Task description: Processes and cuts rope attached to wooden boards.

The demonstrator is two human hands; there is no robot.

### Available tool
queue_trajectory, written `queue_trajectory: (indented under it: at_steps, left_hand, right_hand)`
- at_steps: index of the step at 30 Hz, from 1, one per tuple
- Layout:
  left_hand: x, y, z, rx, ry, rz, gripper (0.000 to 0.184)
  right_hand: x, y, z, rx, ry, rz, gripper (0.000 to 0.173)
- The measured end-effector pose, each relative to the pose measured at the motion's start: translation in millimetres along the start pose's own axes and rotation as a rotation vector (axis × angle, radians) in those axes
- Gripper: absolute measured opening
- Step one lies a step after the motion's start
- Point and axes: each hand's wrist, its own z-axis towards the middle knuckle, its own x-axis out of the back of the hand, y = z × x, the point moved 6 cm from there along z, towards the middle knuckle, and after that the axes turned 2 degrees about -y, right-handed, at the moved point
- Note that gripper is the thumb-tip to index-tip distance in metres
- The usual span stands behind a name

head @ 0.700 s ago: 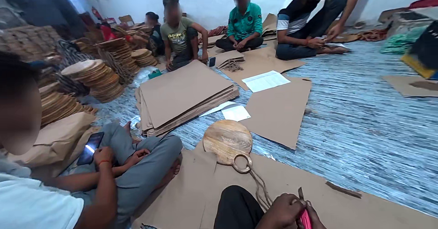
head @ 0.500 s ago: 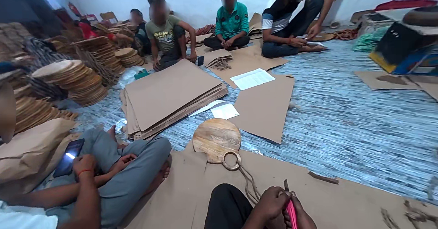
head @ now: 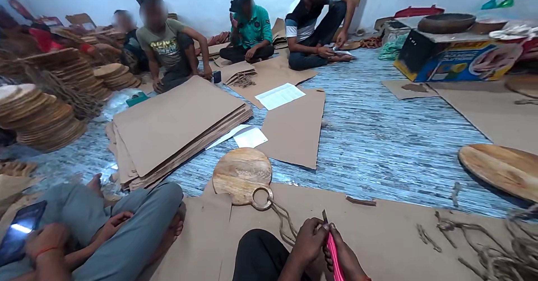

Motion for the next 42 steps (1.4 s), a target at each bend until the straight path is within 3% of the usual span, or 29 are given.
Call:
queue_trajectory:
  at_steps: [6, 13, 16, 20, 28, 31, 33, 36, 42]
  left_hand:
    - [4.9, 3.1, -2.3, -0.042, 0.091, 0.146, 0.038]
    - [5.5, 3.1, -3.4, -0.001, 0.14, 0.128, 0.045]
    - [9.2, 7.4, -5.9, -0.016, 0.199, 0.074, 0.049]
    - [16.7, 10.7, -8.7, -0.081, 0.304, -0.046, 0.04]
    - [31.9, 8.3, -9.6, -0.18, 0.462, -0.22, 0.041]
    - [31.5, 6.5, -11.1, -0.154, 0.466, -0.25, 0.041]
    - [26.2, 5.4, -8.7, -0.111, 0.398, -0.211, 0.04]
    - [12.6, 3.5, -2.3, -0.1, 0.217, -0.189, 0.031]
    - [11.5, 0.3, -3.4, -0.04, 0.193, -0.091, 0.029]
  right_hand:
    - [6.8, -1.0, 2.8, 0.052, 0.101, -0.114, 0.064]
    - [19.9, -6.7, 10.0, 0.124, 0.232, -0.343, 0.058]
    - [28.0, -13.9, 7.4, 0.155, 0.319, -0.468, 0.051]
    - [35.9, -21.1, 4.1, 0.169, 0.401, -0.53, 0.052]
    - [64.2, -27.8, 1.5, 0.027, 0.647, -0.838, 0.049]
    - [55.1, -40.1, -10.2, 0.268, 0.782, -0.883, 0.046]
    - [36.9, -41.6, -7.5, 0.485, 0.592, -0.854, 0.04]
    - [4.7, -24.6, 0.6, 0.509, 0.134, -0.602, 0.038]
    - [3.2, -14.5, 7.3, 0.407, 0.107, -0.43, 0.023]
